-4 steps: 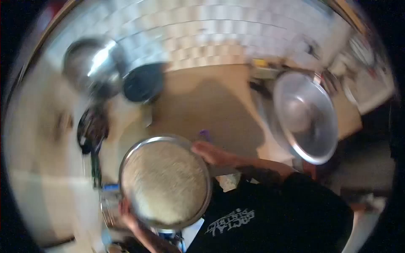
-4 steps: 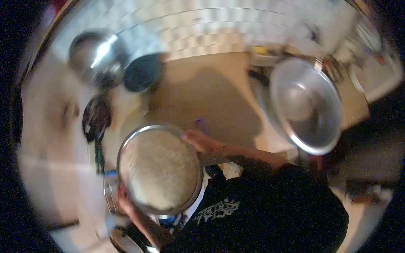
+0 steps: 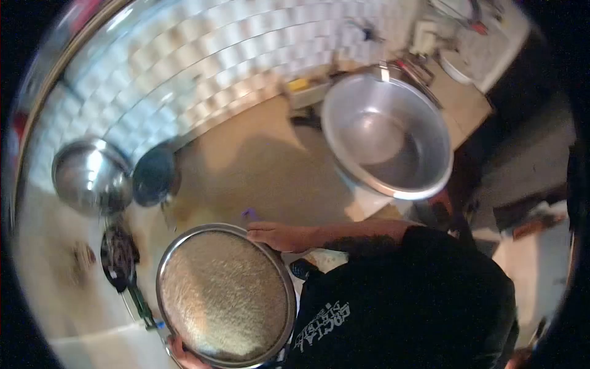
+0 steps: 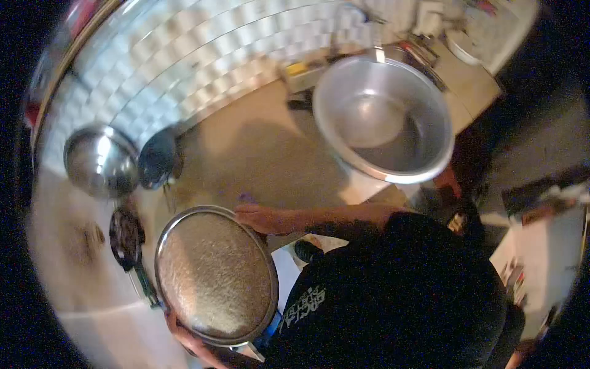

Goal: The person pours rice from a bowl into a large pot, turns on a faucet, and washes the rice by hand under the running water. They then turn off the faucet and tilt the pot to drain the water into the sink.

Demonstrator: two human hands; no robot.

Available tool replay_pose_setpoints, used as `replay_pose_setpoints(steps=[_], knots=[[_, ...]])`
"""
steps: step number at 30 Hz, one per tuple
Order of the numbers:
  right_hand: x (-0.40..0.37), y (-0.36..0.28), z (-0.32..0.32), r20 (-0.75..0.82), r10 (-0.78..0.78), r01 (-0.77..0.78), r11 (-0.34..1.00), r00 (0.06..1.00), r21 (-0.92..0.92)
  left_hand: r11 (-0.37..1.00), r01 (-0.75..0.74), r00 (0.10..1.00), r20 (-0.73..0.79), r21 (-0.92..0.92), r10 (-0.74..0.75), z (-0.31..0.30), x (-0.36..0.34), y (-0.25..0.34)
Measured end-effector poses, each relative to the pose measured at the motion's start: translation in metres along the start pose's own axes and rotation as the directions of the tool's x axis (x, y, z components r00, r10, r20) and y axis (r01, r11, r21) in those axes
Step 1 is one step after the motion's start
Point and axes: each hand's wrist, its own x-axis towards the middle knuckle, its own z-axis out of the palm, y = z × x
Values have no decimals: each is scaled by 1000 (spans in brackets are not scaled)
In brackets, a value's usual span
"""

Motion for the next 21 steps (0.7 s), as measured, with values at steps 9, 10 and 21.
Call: replay_pose_setpoints(steps=[9,10,21], knots=[[-111,-40,-23,-326,-337,459,761,883,458,739,-648,717,476,185,509,91,-44,166],[-128,-32,-42,-306,-187,349,673,933,652,844,-480,840,403,241,363,127,-67,176],[-173,121,-249,-290,-270,380,811,918,445,950,-255,889,430,182,157,357,-189,108]])
